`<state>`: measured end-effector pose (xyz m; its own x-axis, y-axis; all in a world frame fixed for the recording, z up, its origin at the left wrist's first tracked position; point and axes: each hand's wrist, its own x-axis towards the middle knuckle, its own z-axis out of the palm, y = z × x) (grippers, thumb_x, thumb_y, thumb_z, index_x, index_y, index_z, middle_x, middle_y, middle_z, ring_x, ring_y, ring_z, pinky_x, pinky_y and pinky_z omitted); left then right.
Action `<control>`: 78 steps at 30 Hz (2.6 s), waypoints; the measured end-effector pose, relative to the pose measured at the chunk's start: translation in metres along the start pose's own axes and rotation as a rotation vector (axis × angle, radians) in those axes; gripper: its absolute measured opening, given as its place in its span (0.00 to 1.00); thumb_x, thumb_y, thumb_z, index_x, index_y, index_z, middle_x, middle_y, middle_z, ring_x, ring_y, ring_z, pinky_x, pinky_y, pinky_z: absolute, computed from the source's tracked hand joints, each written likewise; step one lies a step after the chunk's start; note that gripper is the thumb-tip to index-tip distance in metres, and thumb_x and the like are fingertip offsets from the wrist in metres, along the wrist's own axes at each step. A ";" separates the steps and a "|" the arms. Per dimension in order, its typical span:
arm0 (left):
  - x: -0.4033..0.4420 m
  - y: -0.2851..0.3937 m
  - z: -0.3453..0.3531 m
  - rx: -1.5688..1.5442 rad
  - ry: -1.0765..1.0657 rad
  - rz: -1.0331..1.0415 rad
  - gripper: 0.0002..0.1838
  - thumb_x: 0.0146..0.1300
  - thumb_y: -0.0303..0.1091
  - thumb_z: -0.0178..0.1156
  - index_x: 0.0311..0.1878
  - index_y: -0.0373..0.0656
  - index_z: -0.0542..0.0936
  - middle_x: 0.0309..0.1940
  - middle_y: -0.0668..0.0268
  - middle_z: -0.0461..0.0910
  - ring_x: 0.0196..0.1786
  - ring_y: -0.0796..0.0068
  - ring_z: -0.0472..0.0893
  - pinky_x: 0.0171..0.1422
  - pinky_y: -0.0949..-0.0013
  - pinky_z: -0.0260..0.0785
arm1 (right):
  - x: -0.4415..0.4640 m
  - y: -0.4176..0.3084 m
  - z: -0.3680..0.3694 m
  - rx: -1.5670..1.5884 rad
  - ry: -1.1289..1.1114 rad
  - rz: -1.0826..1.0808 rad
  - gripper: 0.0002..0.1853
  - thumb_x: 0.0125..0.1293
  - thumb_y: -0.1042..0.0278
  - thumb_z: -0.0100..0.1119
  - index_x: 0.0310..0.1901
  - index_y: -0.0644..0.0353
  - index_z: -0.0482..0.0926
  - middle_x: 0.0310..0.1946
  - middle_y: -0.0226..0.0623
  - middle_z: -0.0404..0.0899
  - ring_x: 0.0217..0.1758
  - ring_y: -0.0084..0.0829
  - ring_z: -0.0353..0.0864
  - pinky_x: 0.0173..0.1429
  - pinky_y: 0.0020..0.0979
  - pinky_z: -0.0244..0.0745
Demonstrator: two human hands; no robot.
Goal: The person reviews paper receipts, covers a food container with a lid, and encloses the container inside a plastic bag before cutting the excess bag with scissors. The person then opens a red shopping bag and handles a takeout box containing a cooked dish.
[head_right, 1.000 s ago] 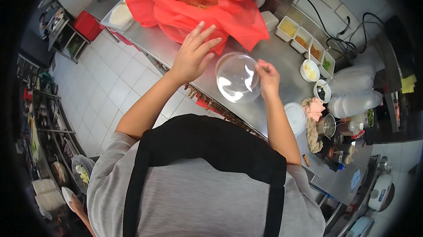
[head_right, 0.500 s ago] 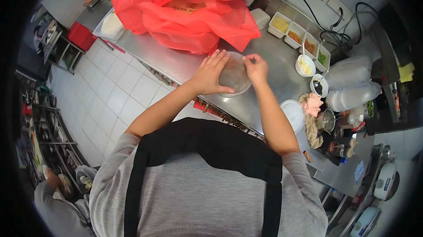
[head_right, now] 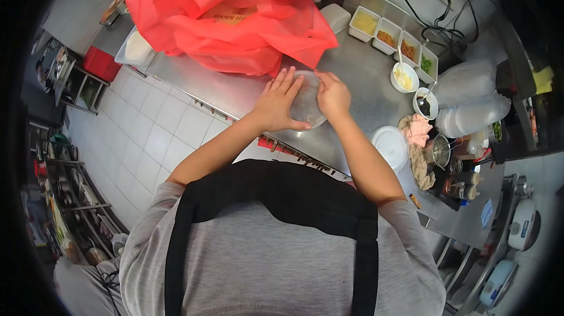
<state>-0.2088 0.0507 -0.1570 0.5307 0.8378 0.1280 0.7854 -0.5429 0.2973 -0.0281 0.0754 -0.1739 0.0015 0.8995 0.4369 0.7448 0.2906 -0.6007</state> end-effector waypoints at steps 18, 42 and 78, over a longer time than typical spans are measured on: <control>-0.009 -0.053 0.004 -0.677 0.023 0.164 0.73 0.25 0.46 0.81 0.74 0.46 0.42 0.74 0.48 0.42 0.75 0.46 0.43 0.76 0.53 0.42 | -0.018 0.017 -0.024 0.752 0.204 0.430 0.19 0.74 0.58 0.42 0.59 0.57 0.71 0.47 0.33 0.79 0.50 0.25 0.74 0.51 0.29 0.70; 0.013 0.096 0.086 -0.442 0.414 -0.105 0.67 0.38 0.40 0.77 0.72 0.34 0.38 0.71 0.38 0.42 0.74 0.38 0.40 0.76 0.51 0.39 | -0.272 0.232 -0.453 -0.429 0.952 0.594 0.07 0.59 0.68 0.62 0.38 0.59 0.82 0.32 0.34 0.81 0.35 0.27 0.80 0.45 0.28 0.74; 0.100 0.671 0.298 -1.494 -0.709 -0.443 0.28 0.56 0.61 0.62 0.46 0.44 0.77 0.38 0.69 0.77 0.35 0.75 0.75 0.38 0.71 0.66 | -0.543 0.207 -0.631 0.501 0.354 1.025 0.32 0.50 0.80 0.65 0.59 0.69 0.66 0.28 0.41 0.83 0.33 0.27 0.82 0.45 0.26 0.73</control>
<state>0.4656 -0.2469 -0.2264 0.7218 0.4866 -0.4921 0.1619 0.5726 0.8037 0.5462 -0.5588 -0.1130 0.6856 0.6697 -0.2856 -0.0537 -0.3447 -0.9372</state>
